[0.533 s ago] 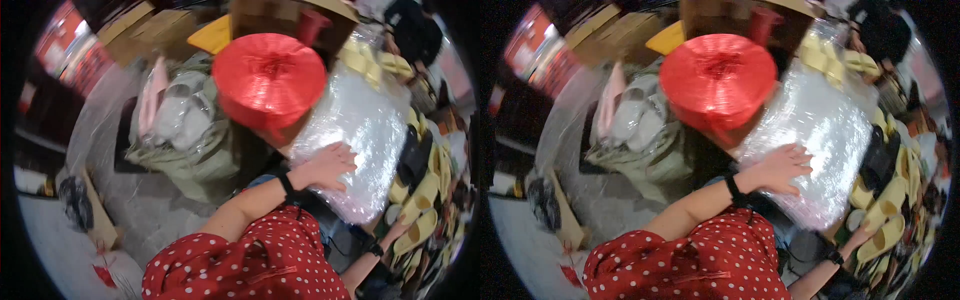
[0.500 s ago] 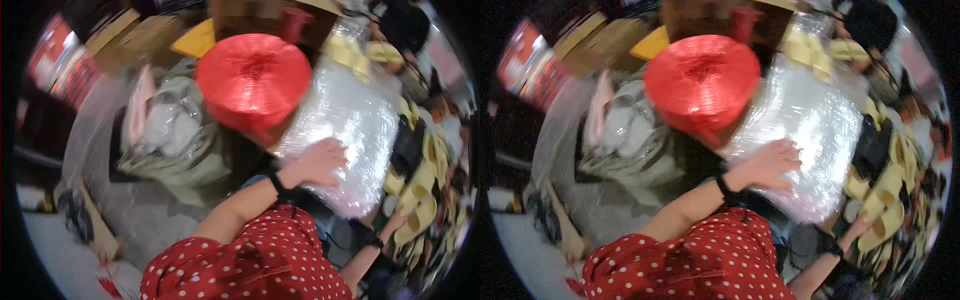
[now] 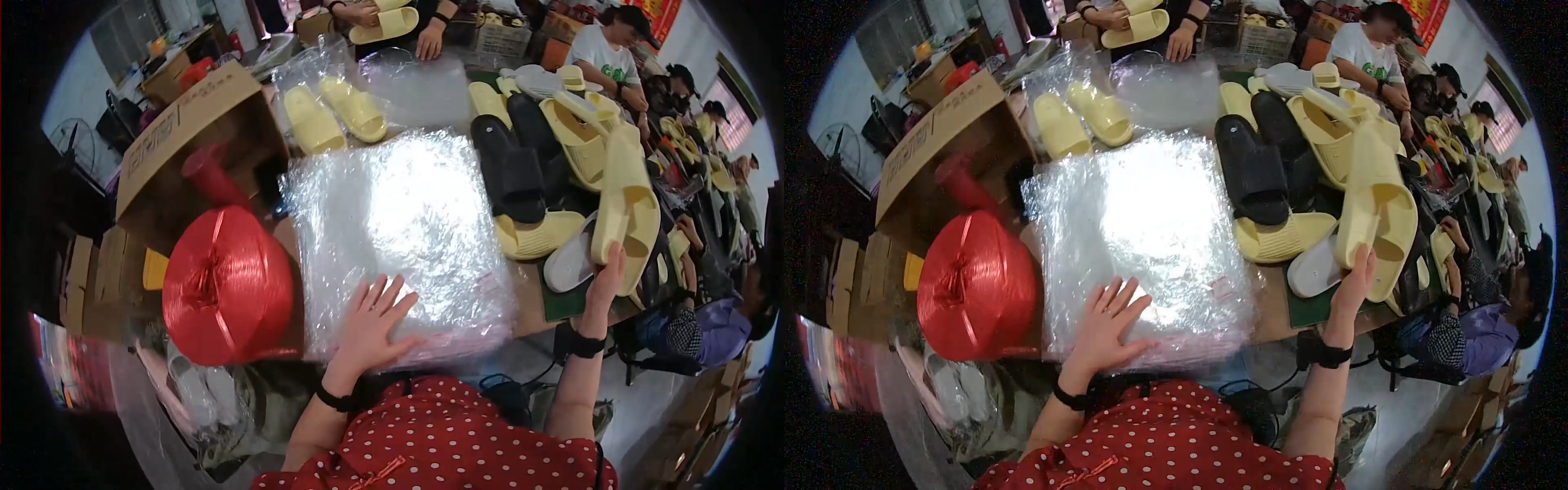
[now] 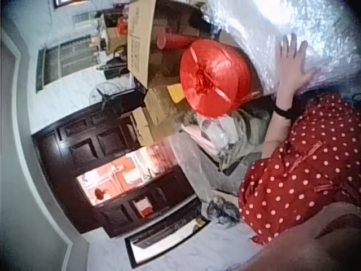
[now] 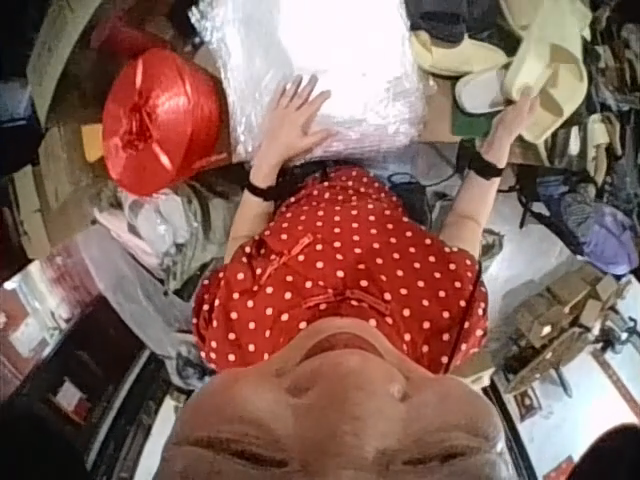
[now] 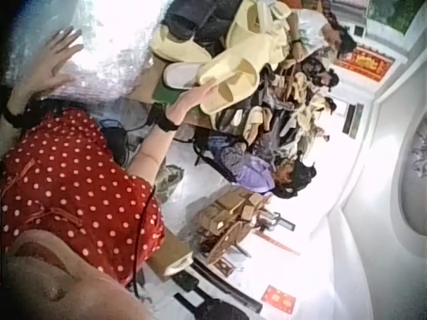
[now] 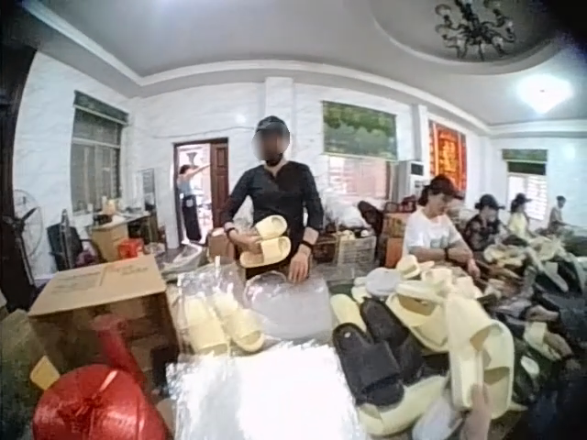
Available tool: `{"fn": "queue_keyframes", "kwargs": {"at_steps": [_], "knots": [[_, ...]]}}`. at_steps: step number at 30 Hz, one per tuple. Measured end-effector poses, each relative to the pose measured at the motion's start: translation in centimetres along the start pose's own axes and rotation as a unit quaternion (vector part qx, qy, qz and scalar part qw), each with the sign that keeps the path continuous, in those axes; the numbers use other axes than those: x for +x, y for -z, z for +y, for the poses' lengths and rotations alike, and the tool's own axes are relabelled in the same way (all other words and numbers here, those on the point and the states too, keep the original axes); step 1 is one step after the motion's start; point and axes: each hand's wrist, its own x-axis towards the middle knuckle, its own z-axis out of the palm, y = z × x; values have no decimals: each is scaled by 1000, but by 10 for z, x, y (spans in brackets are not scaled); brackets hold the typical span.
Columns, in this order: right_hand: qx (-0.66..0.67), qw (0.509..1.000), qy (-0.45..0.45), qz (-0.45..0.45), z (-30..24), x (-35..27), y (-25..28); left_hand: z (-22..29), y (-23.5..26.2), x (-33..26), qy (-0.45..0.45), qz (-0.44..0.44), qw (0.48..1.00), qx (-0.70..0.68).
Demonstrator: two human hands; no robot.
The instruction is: The recorder gathers different colored sandals, places them on a plastic sheet, and then puts the items into a large burlap sack for packaging.
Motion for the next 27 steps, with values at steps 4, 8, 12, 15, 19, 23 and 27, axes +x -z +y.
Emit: {"fn": "queue_keyframes", "kwargs": {"at_steps": [4,8,12,15,19,23,27], "knots": [[97,994,51,19,-59,-15,-23,0,9,0,3,-43,999,-6],[61,994,76,-44,-98,-26,-23,-1,19,6,1,-81,997,16],[-51,973,152,-163,-123,-55,-64,-1,23,16,-8,-99,995,20],[117,935,-26,-334,-141,-82,-123,-3,29,18,-1,-110,993,35],[-128,861,-32,-492,-101,-90,-160,-15,18,15,-16,-104,994,18],[-301,834,-39,-461,-48,-100,-177,-15,4,31,-19,-93,995,-17],[-247,863,-6,-440,0,-120,-182,-20,8,17,-8,-112,993,31]]}}
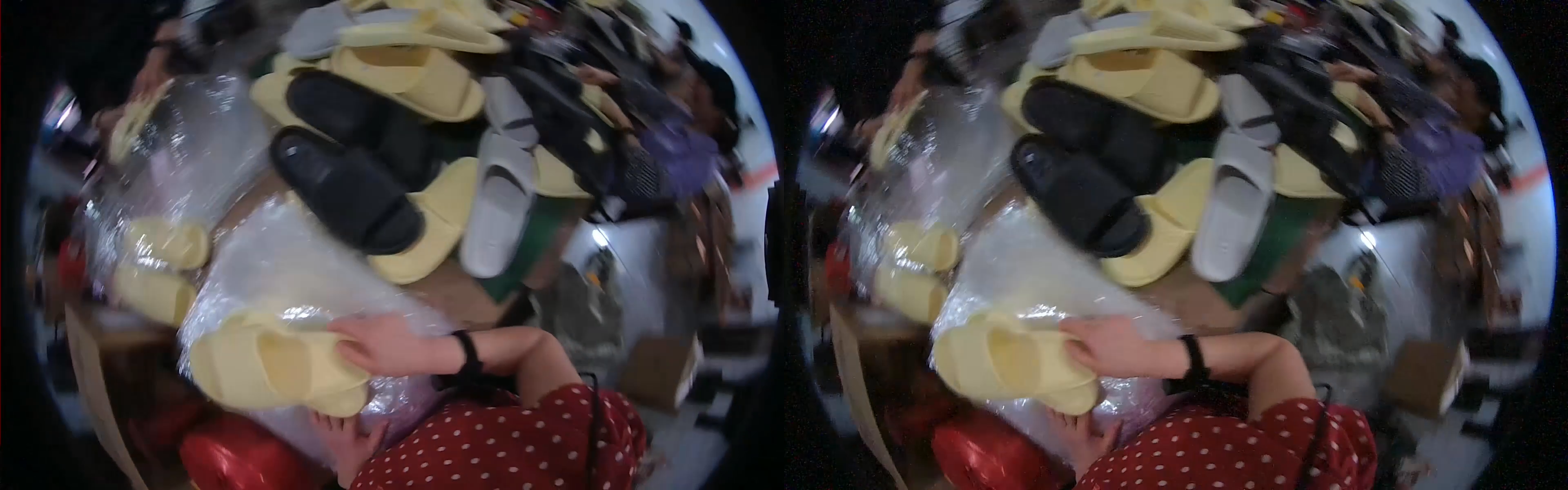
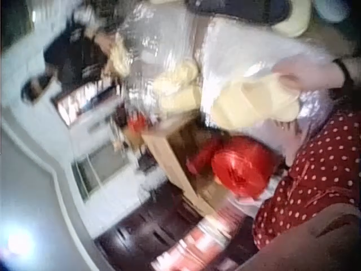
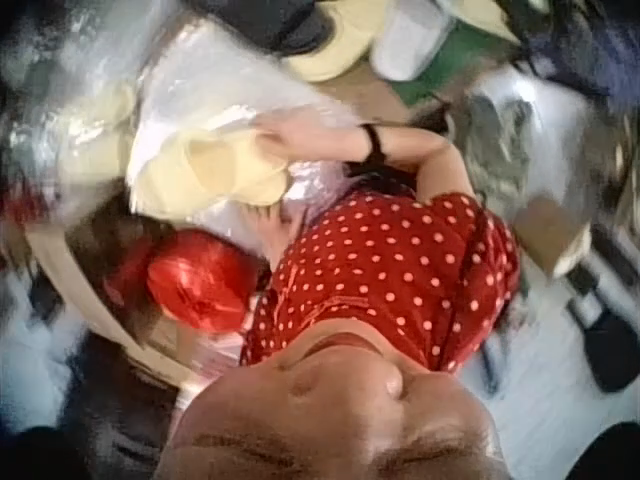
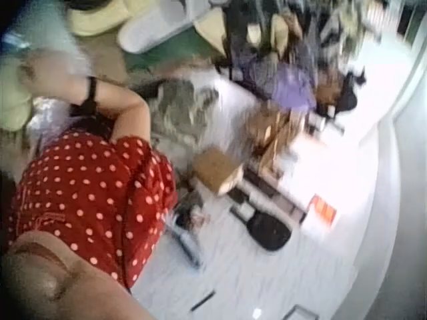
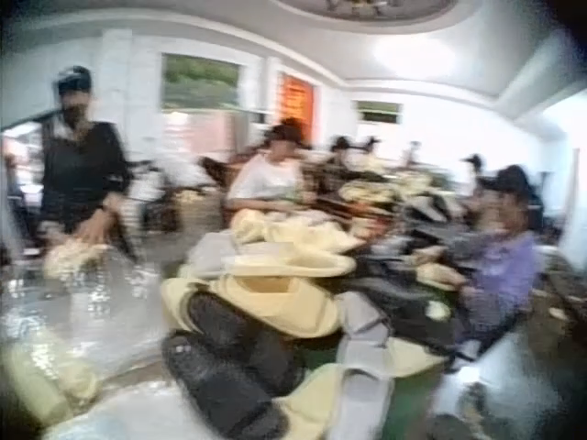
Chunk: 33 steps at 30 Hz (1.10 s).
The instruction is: The recorder gathers different colored sandals, places them on a plastic sheet, and then puts the items into a large burlap sack for packaging.
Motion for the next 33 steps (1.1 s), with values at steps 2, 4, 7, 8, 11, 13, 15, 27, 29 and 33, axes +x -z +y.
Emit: {"fn": "queue_keyframes", "kwargs": {"at_steps": [2,4,7,8,11,13,15,27,29,33], "knots": [[36,999,6,-19,-3,3,-6,-15,-6,-18,-8,9,1000,16],[52,999,-15,-9,4,-1,1,-26,-14,-11,-99,6,994,55],[58,998,4,25,14,-4,-2,-24,-19,-6,-142,-54,988,8],[61,998,-4,31,14,-5,-3,-25,-20,-5,-150,-72,986,-4],[131,991,-36,-19,14,-4,5,-25,-23,-5,-165,-116,979,-38],[135,990,-36,-29,20,-1,0,-25,-21,-6,-169,-144,973,-61],[142,988,-38,-44,23,2,1,-24,-24,-3,-169,-174,966,-84],[225,958,-51,-170,21,25,13,-22,-19,-17,6,-274,938,-214],[183,961,-131,-161,25,23,29,-23,-25,-13,76,-262,933,-235],[167,952,-161,-201,8,36,33,-10,-2,2,11,-113,991,-74]]}}
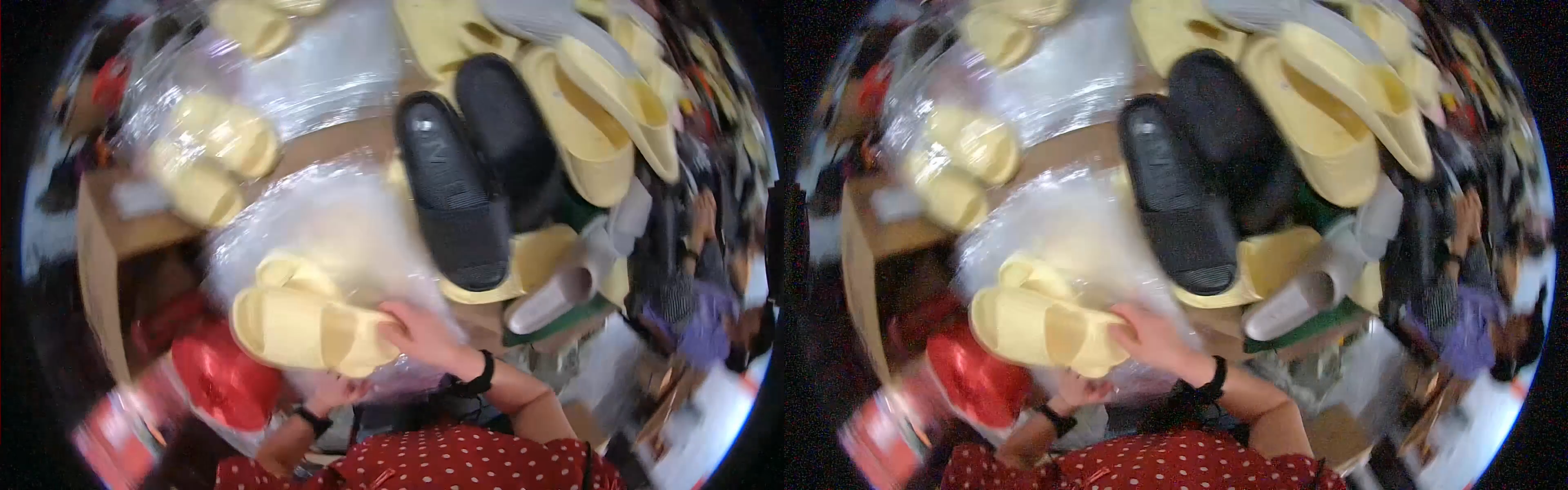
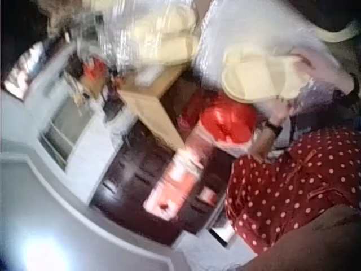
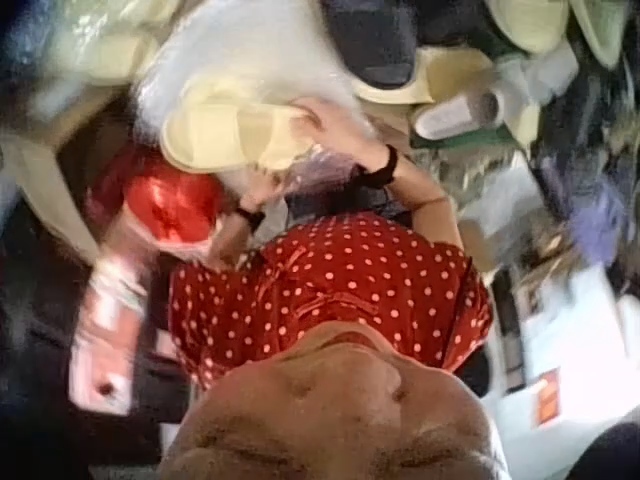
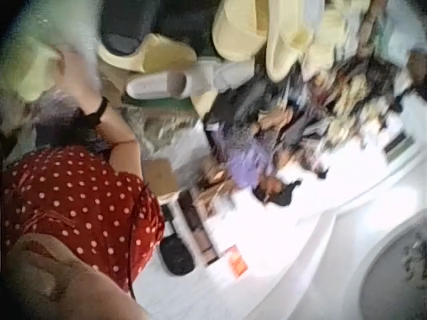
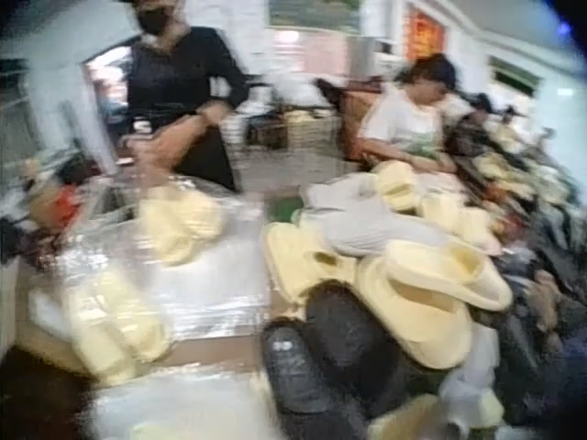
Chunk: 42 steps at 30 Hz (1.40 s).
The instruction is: The recorder gathers different colored sandals, places them on a plastic sheet, and then puts the items into a large burlap sack for packaging.
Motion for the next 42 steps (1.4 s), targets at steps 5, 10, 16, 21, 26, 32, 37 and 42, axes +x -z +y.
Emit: {"fn": "queue_keyframes", "kwargs": {"at_steps": [5,10,16,21,26,32,37,42], "knots": [[-35,996,-77,-14,3,2,-9,-2,0,0,5,114,993,-32],[-155,988,7,16,7,-11,-18,1,-14,-10,-16,166,984,-71],[-164,985,44,27,44,-1,-10,57,14,-35,61,262,961,-70],[-152,986,-64,-20,28,7,4,126,11,-190,376,468,800,15],[-159,987,-19,-18,38,31,19,244,-94,-466,939,152,280,128],[-136,972,-110,-155,29,53,29,366,-181,-554,933,294,197,-63],[-165,964,-173,-113,8,48,20,429,-188,-539,938,295,146,-105],[-168,964,-155,-135,15,69,41,534,-244,-488,930,333,84,-128]]}}
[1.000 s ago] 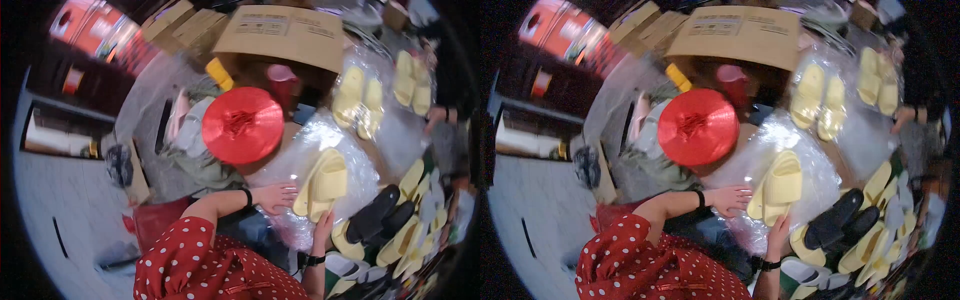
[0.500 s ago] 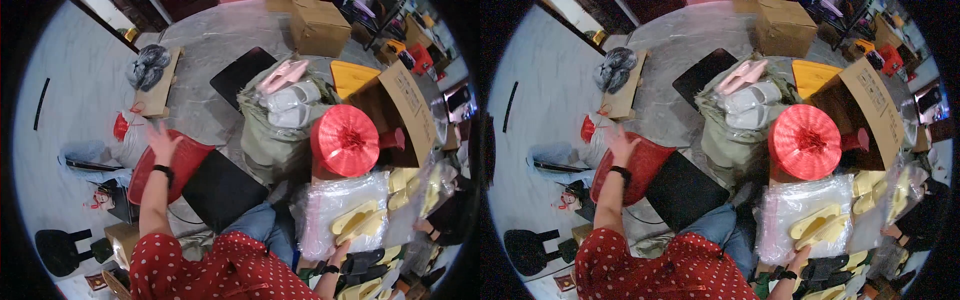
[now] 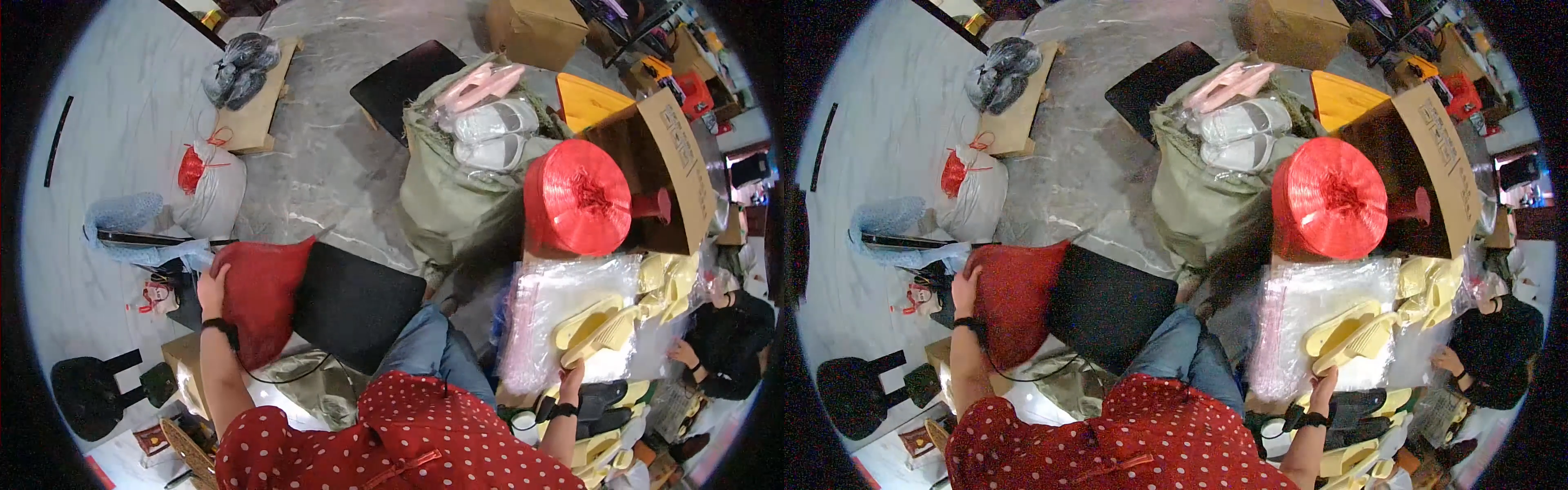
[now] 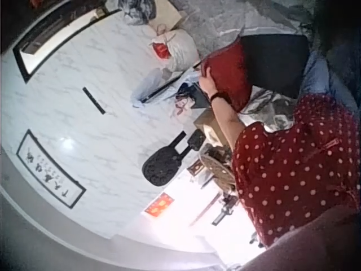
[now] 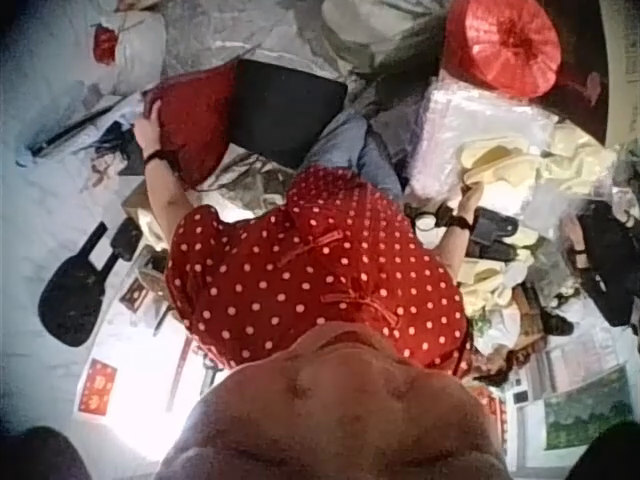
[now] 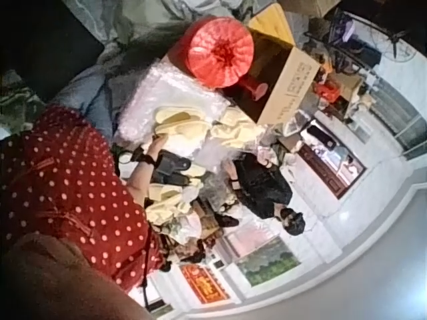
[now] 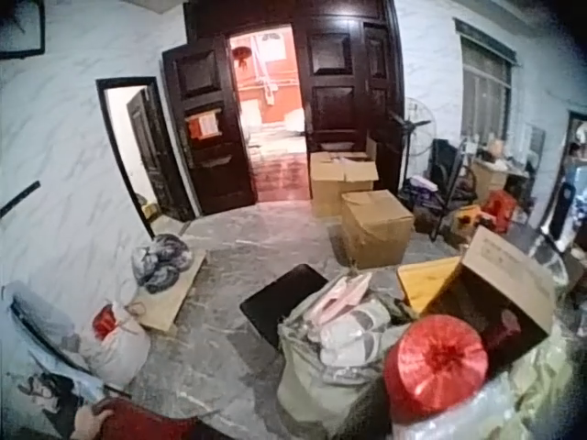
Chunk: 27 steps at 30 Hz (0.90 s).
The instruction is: The recorder gathers different colored sandals, places them on a plastic sheet, and then puts the items into a large burlap sack for packaging.
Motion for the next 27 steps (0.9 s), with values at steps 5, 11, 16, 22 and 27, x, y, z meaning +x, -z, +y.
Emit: {"fn": "queue_keyframes", "kwargs": {"at_steps": [5,11,16,22,27], "knots": [[-20,1000,17,-5,-4,2,-5,-112,-22,-75,140,9,990,-6],[-25,1000,12,6,-10,-6,-10,-149,-47,-97,150,75,986,-18],[-53,998,16,-11,-13,1,-14,-146,-48,-75,227,47,973,-3],[-38,998,20,40,-2,-4,-17,-173,-37,-67,174,82,939,-285],[-23,994,42,94,-2,0,0,-189,-53,-64,138,-43,856,-497]]}}
